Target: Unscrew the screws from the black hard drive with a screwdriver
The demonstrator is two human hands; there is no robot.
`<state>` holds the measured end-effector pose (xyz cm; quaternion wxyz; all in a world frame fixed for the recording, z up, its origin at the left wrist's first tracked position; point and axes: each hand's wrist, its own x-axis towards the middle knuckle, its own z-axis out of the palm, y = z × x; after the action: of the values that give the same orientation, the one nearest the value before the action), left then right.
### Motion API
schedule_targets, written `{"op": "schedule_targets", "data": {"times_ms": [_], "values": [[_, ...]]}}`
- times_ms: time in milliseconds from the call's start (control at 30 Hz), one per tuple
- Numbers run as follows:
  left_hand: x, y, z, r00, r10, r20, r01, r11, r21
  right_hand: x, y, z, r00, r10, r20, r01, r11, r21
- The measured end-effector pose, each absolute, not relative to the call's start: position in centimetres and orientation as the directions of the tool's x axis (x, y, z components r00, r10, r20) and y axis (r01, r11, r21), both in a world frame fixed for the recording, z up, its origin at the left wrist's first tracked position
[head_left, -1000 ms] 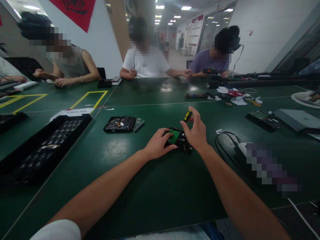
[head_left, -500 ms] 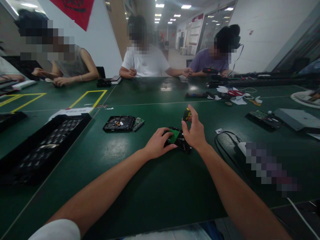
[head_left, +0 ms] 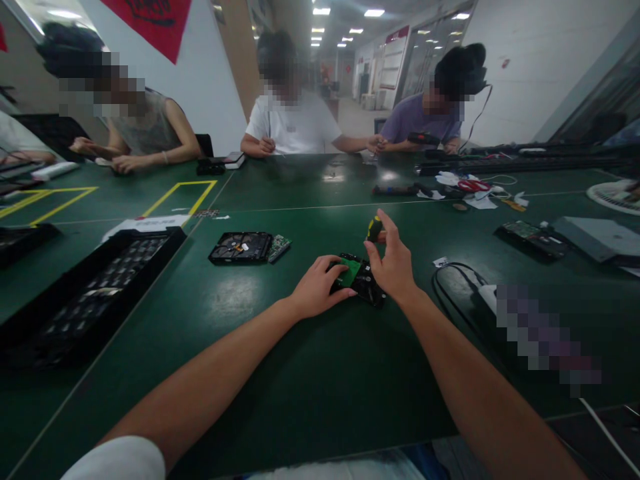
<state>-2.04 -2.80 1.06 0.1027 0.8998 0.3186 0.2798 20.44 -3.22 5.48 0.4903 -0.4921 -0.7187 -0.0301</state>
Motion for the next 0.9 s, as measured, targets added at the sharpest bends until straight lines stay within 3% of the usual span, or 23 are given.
{"op": "schedule_targets", "data": {"times_ms": [900], "values": [[-2.06,-2.65,0.85,0.638,0.632,0.439,0.515,-0.775,0.367,20.49,-3.20,5.31,-0.036,0.671,0.740,0.765,0.495,-0.412]]}}
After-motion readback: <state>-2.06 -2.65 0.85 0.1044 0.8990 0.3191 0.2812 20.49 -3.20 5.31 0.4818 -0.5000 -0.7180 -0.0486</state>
